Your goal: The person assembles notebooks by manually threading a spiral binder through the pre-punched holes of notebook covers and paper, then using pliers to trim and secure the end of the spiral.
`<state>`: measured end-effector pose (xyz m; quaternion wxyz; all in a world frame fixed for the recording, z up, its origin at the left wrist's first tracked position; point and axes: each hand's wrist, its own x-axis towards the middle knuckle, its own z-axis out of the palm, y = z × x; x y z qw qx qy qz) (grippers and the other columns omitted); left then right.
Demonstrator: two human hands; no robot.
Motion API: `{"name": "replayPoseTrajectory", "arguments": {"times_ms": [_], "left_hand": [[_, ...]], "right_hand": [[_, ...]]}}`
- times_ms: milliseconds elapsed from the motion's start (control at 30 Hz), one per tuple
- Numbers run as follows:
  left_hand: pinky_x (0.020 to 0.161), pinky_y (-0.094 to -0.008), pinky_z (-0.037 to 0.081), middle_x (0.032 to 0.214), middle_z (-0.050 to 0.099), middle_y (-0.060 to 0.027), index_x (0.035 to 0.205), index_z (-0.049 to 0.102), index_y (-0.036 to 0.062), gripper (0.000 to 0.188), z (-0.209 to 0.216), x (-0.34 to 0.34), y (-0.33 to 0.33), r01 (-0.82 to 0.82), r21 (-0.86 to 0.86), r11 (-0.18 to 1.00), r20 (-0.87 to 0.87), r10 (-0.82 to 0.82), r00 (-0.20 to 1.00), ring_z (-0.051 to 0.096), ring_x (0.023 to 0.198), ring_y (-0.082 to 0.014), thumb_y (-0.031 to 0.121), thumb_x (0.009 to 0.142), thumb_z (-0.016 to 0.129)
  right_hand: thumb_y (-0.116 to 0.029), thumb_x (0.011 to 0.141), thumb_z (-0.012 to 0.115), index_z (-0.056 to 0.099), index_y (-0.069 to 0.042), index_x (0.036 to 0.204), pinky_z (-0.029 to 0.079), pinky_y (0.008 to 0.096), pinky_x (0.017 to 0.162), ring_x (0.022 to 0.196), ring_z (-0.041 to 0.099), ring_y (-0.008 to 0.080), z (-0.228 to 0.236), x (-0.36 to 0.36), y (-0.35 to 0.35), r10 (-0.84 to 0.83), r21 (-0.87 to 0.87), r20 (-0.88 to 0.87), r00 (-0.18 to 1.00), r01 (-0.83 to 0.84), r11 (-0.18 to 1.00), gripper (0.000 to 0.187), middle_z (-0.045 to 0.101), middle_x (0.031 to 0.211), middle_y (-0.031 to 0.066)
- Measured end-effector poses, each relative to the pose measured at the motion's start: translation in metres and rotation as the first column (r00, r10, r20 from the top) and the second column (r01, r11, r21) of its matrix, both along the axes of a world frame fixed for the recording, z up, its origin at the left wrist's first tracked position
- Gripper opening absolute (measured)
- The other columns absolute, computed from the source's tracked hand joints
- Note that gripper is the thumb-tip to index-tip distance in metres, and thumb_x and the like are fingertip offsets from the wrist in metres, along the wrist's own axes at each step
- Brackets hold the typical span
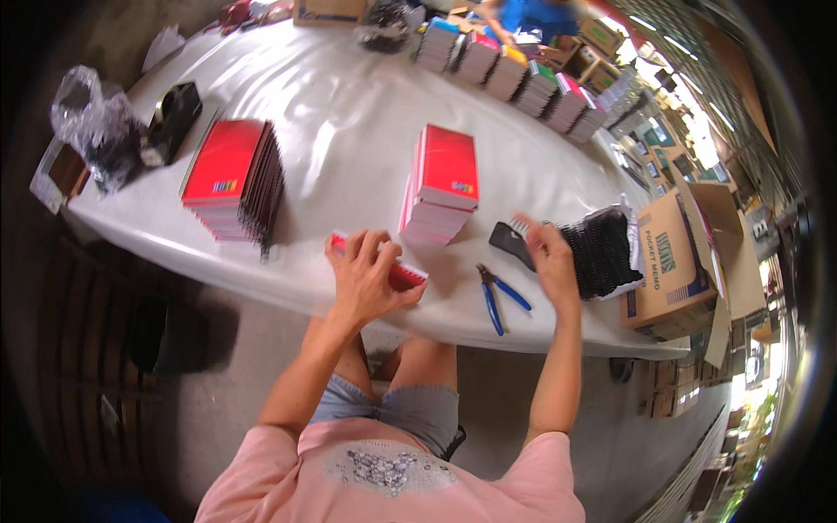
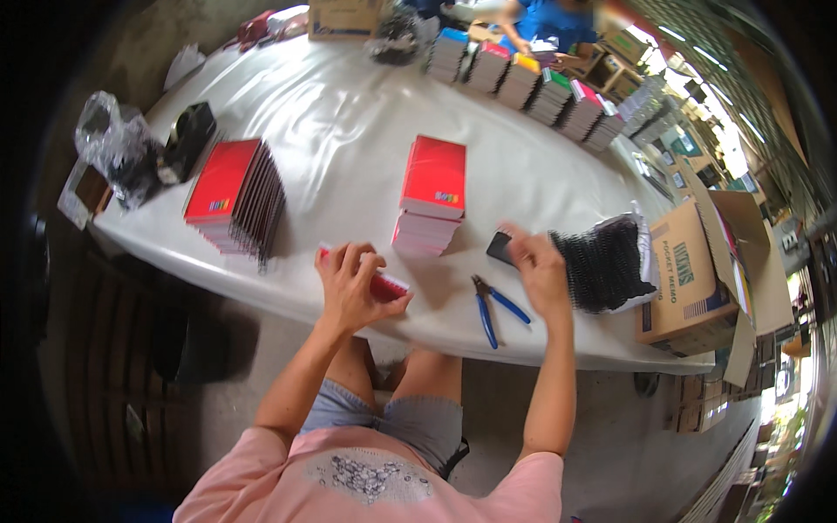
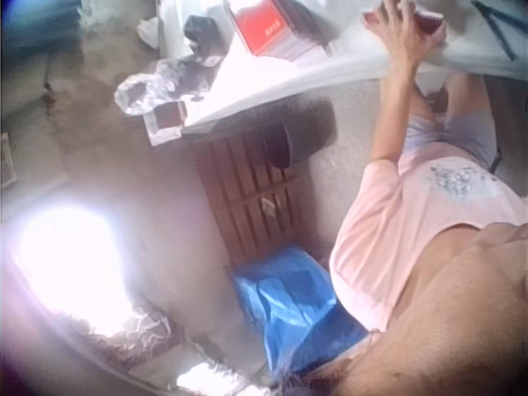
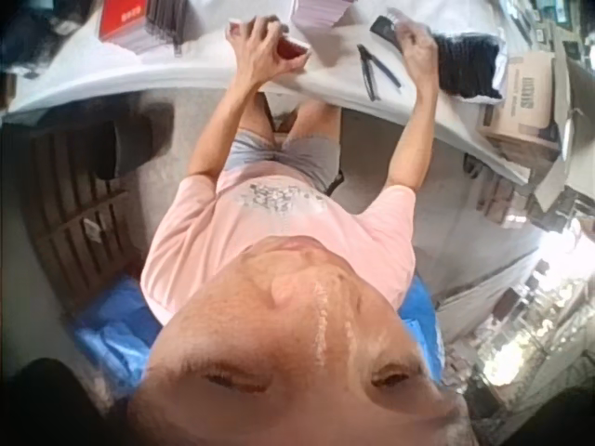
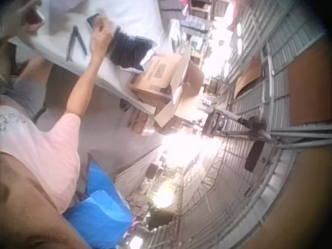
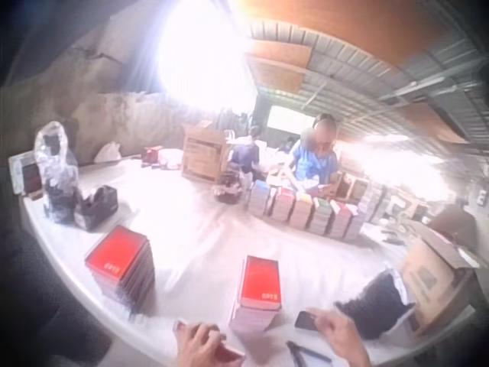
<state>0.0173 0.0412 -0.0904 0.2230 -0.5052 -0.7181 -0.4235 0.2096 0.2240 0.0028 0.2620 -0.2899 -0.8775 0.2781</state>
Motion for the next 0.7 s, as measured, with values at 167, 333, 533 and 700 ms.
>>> {"name": "replayPoseTrajectory", "arguments": {"times_ms": [167,333,533,700], "left_hand": [[0.08,-0.0543,0.026,0.092,0.05,0.0016,0.076,0.056,0.0141,0.04,-0.003,0.002,0.0,0.015,0.003,1.0,-0.02,-0.015,1.0,0.046,0.096,-0.0217,0.038,0.049,0.071],[0.079,-0.0542,0.026,0.091,0.05,0.0014,0.077,0.056,0.0143,0.042,-0.002,0.0,0.003,0.03,0.022,0.999,-0.028,-0.03,0.999,0.046,0.096,-0.0215,0.042,0.051,0.073],[0.079,-0.0508,0.027,0.088,0.049,0.0006,0.076,0.053,0.0148,0.045,0.001,0.001,0.002,0.007,-0.053,0.999,-0.045,-0.009,0.999,0.047,0.093,-0.0224,0.045,0.052,0.076],[0.078,-0.0522,0.028,0.087,0.048,0.0007,0.083,0.054,0.0156,0.05,0.0,-0.001,0.002,0.015,-0.105,0.994,-0.04,-0.02,0.999,0.047,0.092,-0.0206,0.053,0.055,0.073]], "right_hand": [[-0.006,0.083,0.063,0.069,-0.005,0.099,0.046,0.0243,0.067,0.075,0.057,0.0117,-0.03,-0.029,-0.08,0.162,-0.24,-0.134,0.978,-0.191,0.952,0.016,0.064,0.09,0.0067],[-0.004,0.081,0.065,0.069,-0.005,0.099,0.047,0.0265,0.07,0.076,0.059,0.0152,-0.051,-0.041,-0.089,0.063,-0.161,-0.247,0.967,-0.105,0.981,0.018,0.064,0.09,0.0068],[-0.007,0.091,0.052,0.065,-0.005,0.105,0.044,0.0251,0.06,0.065,0.053,0.0114,-0.049,-0.036,-0.08,0.274,-0.395,-0.21,0.939,-0.338,0.855,0.019,0.058,0.076,0.0058],[-0.013,0.095,0.047,0.06,-0.003,0.105,0.04,0.0244,0.052,0.055,0.047,0.0084,-0.036,-0.041,-0.086,0.262,-0.428,-0.016,0.965,-0.244,0.87,0.02,0.05,0.059,0.0023]]}}
